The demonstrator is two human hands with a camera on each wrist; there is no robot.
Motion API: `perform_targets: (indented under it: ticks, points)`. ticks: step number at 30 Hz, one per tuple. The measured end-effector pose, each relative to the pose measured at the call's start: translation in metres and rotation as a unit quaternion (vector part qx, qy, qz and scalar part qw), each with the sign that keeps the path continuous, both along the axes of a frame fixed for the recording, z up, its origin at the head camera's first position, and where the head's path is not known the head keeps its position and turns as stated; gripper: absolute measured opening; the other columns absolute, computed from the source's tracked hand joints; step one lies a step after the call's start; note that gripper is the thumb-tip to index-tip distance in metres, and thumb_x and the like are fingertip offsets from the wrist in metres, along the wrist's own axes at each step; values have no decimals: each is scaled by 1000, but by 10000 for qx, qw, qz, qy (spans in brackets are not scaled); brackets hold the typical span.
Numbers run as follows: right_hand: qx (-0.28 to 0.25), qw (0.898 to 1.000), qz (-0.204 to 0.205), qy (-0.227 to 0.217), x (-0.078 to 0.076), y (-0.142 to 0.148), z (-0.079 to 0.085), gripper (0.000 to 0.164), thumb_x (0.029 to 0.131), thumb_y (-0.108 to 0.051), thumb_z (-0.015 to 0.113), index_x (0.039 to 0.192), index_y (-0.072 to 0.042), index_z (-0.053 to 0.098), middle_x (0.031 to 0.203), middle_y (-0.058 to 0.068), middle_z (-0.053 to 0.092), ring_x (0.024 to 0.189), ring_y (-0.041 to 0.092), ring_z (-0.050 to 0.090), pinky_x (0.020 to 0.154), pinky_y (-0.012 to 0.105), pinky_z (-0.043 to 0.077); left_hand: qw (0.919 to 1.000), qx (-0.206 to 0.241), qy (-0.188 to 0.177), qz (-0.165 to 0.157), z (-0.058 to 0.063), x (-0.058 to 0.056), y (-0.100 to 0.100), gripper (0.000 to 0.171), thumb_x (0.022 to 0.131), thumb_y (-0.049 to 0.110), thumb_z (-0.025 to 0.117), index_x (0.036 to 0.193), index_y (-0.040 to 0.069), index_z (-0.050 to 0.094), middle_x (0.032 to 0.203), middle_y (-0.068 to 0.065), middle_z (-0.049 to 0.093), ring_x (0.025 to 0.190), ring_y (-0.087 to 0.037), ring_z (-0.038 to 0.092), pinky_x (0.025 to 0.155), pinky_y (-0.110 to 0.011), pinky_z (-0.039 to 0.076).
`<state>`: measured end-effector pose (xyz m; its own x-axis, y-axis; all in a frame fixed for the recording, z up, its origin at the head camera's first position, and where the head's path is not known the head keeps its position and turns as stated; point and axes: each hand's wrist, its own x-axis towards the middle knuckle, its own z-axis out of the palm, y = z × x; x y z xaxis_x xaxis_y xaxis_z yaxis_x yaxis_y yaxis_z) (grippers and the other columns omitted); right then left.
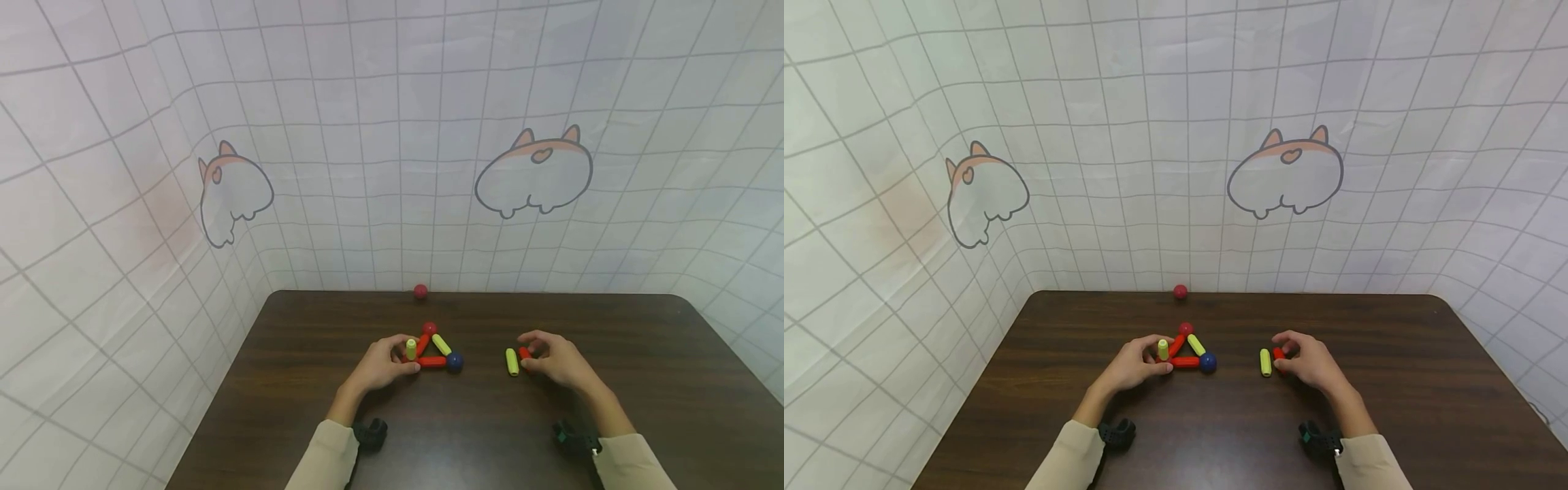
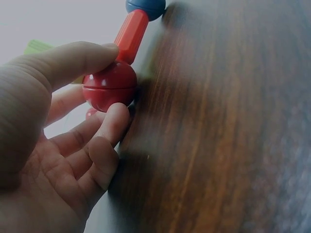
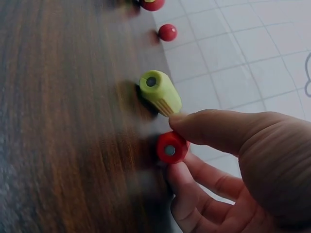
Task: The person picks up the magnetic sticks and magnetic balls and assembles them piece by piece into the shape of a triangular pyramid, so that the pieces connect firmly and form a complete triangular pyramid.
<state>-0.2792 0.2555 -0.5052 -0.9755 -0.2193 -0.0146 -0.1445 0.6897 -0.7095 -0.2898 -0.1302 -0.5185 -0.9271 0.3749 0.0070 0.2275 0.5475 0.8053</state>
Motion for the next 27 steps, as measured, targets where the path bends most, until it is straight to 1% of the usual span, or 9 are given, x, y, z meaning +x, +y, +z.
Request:
perform_targets:
  ticks: [7, 16, 21, 27]
  points:
    - [68, 9999, 18, 150, 0, 2, 0, 41, 89, -8, 73, 129, -8, 66, 111, 15, 67, 70, 17, 57, 60, 31, 45, 10000, 5, -45, 31, 1, 0, 1, 49, 90, 27, 80, 134, 16, 64, 103, -2, 64, 72, -12, 56, 59, -26, 47]
    - [-259, 9988, 157, 386, -2, 7, 2, 38, 92, -4, 68, 131, -7, 65, 118, 20, 67, 70, 14, 66, 58, 30, 49, 10000, -1, -43, 34, 1, -1, 1, 49, 89, 27, 81, 134, 15, 64, 102, -1, 64, 71, -12, 56, 58, -26, 46]
    - [-409, 9982, 105, 425, -2, 7, 6, 37, 93, -5, 69, 130, -6, 65, 117, 19, 65, 65, 15, 61, 54, 29, 49, 10000, 0, -48, 44, 1, -1, 1, 49, 89, 28, 81, 134, 15, 64, 101, -1, 64, 71, -12, 57, 58, -26, 46]
    - [-610, 9977, 94, 290, -1, 5, 10, 36, 94, -3, 67, 130, -4, 62, 117, 22, 65, 75, 21, 65, 58, 32, 54, 10000, 14, -58, 47, 0, -1, 1, 49, 89, 27, 81, 133, 14, 65, 101, -2, 64, 70, -12, 56, 58, -26, 46]
